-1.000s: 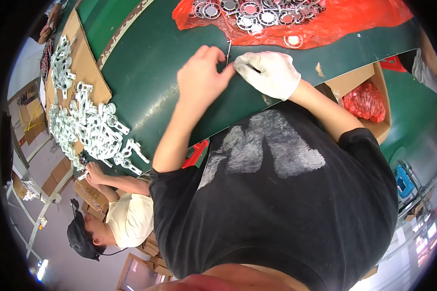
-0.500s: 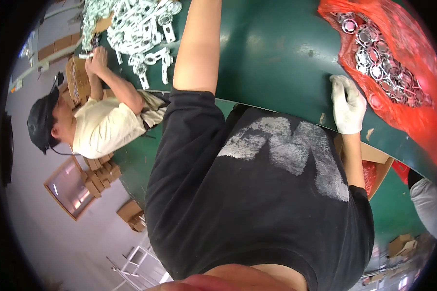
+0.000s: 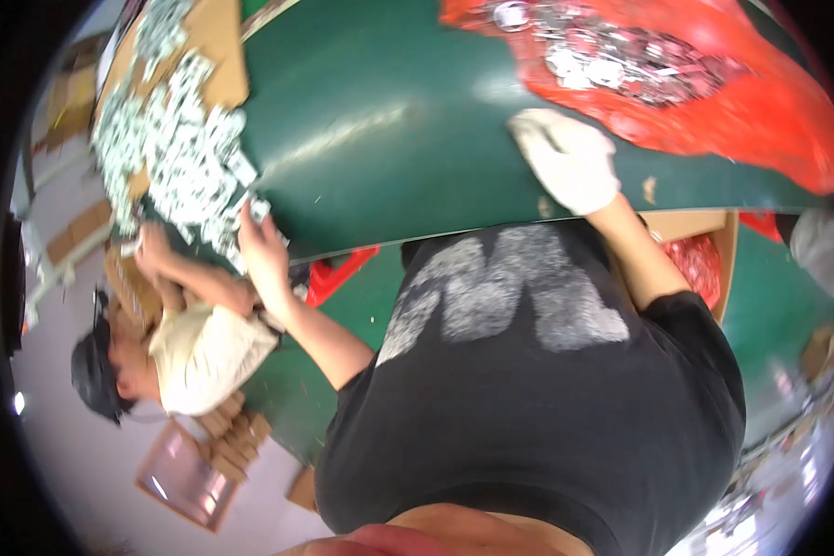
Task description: The person assembles small circular components into white plastic brackets by hand, fitting the parts together on a production line.
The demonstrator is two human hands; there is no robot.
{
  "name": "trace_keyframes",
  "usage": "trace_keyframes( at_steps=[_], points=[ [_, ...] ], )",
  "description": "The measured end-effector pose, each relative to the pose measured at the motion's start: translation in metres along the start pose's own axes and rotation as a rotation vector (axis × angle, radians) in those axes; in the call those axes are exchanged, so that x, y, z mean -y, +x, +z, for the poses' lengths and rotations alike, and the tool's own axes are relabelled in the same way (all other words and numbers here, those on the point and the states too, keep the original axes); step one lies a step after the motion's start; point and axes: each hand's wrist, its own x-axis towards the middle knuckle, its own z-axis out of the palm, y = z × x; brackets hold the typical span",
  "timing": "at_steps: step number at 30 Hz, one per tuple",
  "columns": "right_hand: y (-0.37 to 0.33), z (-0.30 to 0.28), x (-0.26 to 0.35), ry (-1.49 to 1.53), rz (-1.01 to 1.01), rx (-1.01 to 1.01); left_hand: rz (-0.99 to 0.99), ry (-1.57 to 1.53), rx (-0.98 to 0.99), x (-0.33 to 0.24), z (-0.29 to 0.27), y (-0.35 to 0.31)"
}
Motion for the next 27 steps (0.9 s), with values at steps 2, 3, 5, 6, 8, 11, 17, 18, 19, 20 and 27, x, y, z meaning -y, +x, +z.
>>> trace_keyframes(
  at_steps=[2,3,5,6,8,11,17,18,19,20,27],
  points=[
    [0.005,-0.006,0.015,0.093,0.172,0.111,-0.123,-0.054,0.097,-0.041,-0.001,0.005],
    [0.009,-0.006,0.023,0.179,0.207,0.151,-0.106,-0.165,0.117,-0.052,0.005,0.009],
    [0.016,-0.008,0.042,0.151,0.245,0.233,-0.043,-0.434,0.155,-0.107,0.015,0.017],
    [0.019,-0.009,0.053,0.15,0.306,0.309,-0.001,-0.665,0.201,-0.121,0.031,0.018],
    [0.01,0.014,0.041,0.082,-0.034,0.03,0.127,-0.865,0.368,-0.19,0.046,0.017],
    [0.02,0.004,0.05,0.118,0.168,0.082,0.357,-0.956,0.552,-0.257,0.071,0.012],
    [0.006,-0.018,0.015,0.105,0.515,-0.323,0.984,-0.593,0.072,-0.314,0.101,0.078],
    [0.0,-0.019,0.012,0.104,0.518,-0.33,1.013,-0.456,0.009,-0.317,0.106,0.084],
    [-0.004,-0.024,0.016,0.108,0.547,-0.285,1.045,-0.38,-0.018,-0.319,0.11,0.088],
    [-0.007,-0.026,0.019,0.114,0.574,-0.237,1.074,-0.302,-0.046,-0.318,0.114,0.092],
    [-0.004,-0.026,0.02,0.016,0.616,-0.163,0.903,-0.511,0.032,-0.306,0.097,0.084]
  ],
)
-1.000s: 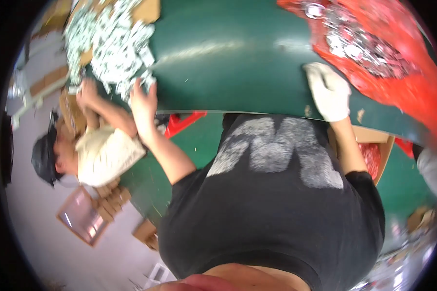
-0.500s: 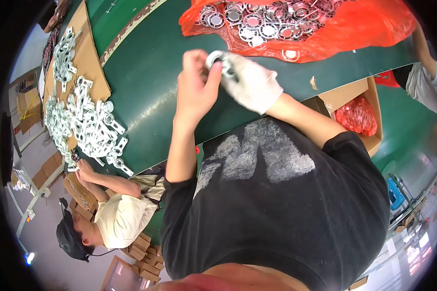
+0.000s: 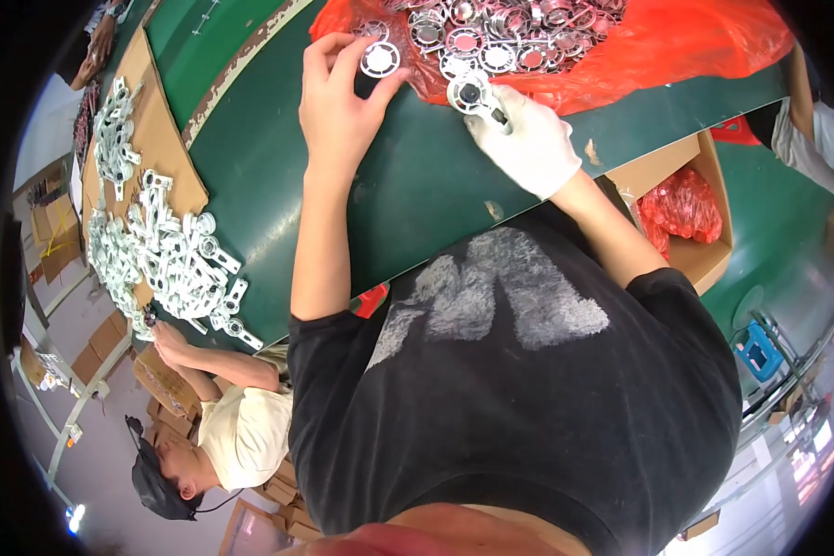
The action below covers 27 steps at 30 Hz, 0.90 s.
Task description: The person assembles small circular components into white plastic brackets by hand, fitting the parts together on a production line.
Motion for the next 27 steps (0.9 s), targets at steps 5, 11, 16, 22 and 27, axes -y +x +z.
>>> trace_keyframes(
  at_steps=[5,11,16,22,27],
  points=[
    [0.005,-0.008,0.011,-0.001,0.016,0.11,-0.039,-0.228,0.018,-0.015,-0.032,-0.03],
    [0.008,-0.005,0.046,-0.354,-0.213,0.351,-0.014,-0.392,0.083,-0.023,-0.046,-0.061],
    [0.007,-0.001,0.06,-0.508,-0.321,0.399,0.054,-0.384,0.073,-0.026,-0.042,-0.075],
    [0.006,-0.001,0.063,-0.523,-0.425,0.372,0.03,-0.319,-0.012,-0.025,-0.035,-0.085],
    [0.005,-0.007,0.065,-0.553,-0.449,0.393,0.009,-0.46,0.082,-0.023,-0.042,-0.083]
  ],
)
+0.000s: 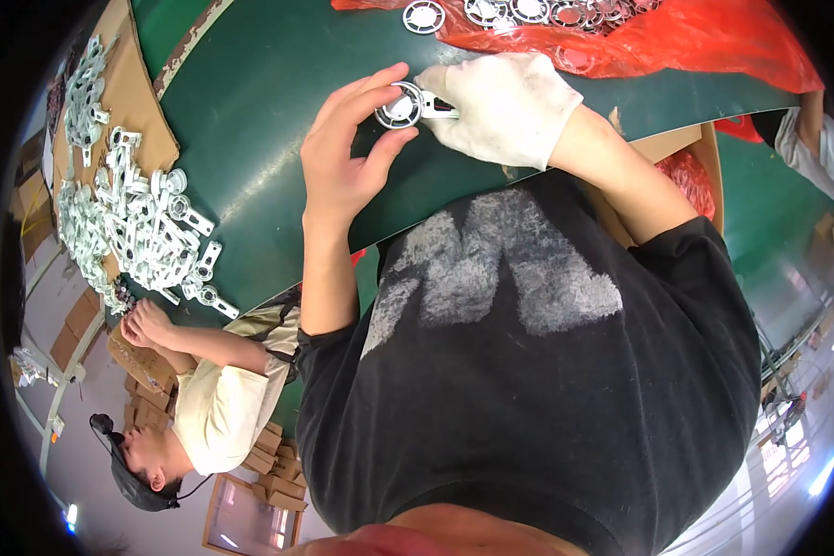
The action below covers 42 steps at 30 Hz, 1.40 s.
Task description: The person assembles small circular components into white plastic brackets by hand, fitting the parts together on a production line.
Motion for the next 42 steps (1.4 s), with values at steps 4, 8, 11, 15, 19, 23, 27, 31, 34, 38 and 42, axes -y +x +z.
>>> trace_keyframes(
  at_steps=[4,8,11,15,19,23,27,31,34,38,42],
  points=[
    [0.0,-0.004,0.001,0.006,-0.021,0.006,0.044,-0.079,0.04,0.003,-0.001,0.001],
    [-0.001,-0.001,-0.001,0.11,0.0,0.012,0.068,-0.094,-0.006,0.001,0.002,0.002],
    [-0.001,-0.002,-0.001,0.35,0.032,0.043,0.155,-0.045,-0.016,0.001,0.002,0.004],
    [-0.002,-0.016,0.006,0.599,0.174,0.217,0.219,0.005,0.021,-0.002,-0.006,0.009],
    [-0.004,-0.015,0.005,0.568,0.107,0.17,0.21,0.003,0.041,-0.008,-0.008,0.015],
    [-0.006,-0.014,0.004,0.48,0.04,0.101,0.255,-0.015,0.035,-0.005,-0.007,0.017],
    [-0.008,-0.019,0.004,0.522,0.033,0.138,0.262,-0.033,0.068,-0.008,-0.009,0.019],
    [-0.006,-0.012,-0.006,0.544,-0.035,0.09,0.241,-0.078,0.051,-0.011,-0.007,0.02],
    [-0.003,-0.019,-0.009,0.921,0.069,0.414,0.238,-0.063,0.046,-0.014,-0.006,0.018],
    [0.005,-0.008,-0.014,0.952,0.087,0.482,0.21,-0.063,0.071,-0.012,-0.003,0.012],
    [0.003,0.003,-0.008,0.927,0.06,0.363,0.239,-0.019,0.05,-0.005,0.0,0.006]
  ],
)
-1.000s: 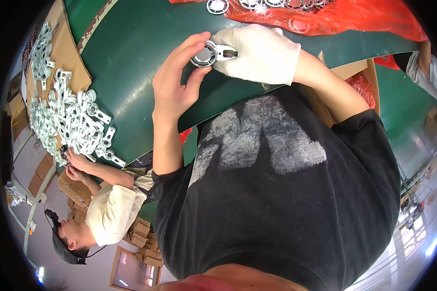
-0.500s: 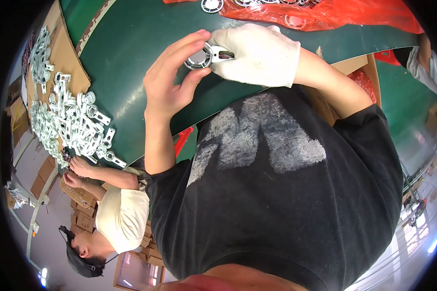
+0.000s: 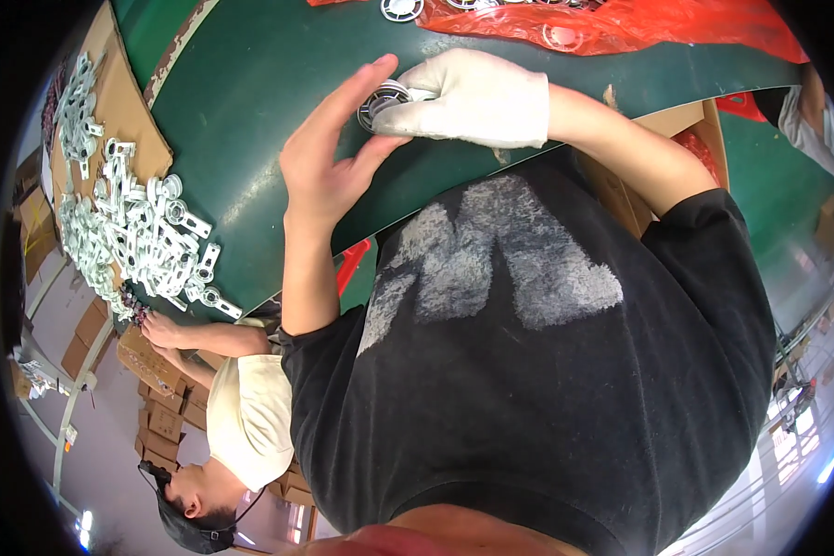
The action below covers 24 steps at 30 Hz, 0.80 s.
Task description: The person assembles small circular components into white plastic brackets by hand, fitting the parts together on a production line.
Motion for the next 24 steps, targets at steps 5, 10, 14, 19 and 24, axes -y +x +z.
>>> trace_keyframes(
  at_steps=[5,10,14,19,24],
  points=[
    [0.009,0.015,-0.032,-0.198,-0.164,-0.241,-0.467,-0.594,-0.045,-0.007,0.01,-0.009],
    [0.005,0.014,-0.023,-0.565,-0.257,-0.273,-0.544,-0.713,-0.245,-0.012,0.029,-0.014],
    [0.007,0.024,-0.033,-0.76,-0.281,-0.381,-0.488,-0.646,-0.262,-0.008,0.032,-0.017],
    [0.008,0.019,-0.031,-0.69,-0.353,-0.399,-0.473,-0.408,-0.087,0.008,0.008,-0.008],
    [0.013,0.02,-0.022,-0.449,-0.201,-0.403,-0.977,-0.288,0.091,0.048,-0.077,0.02]
  ],
)
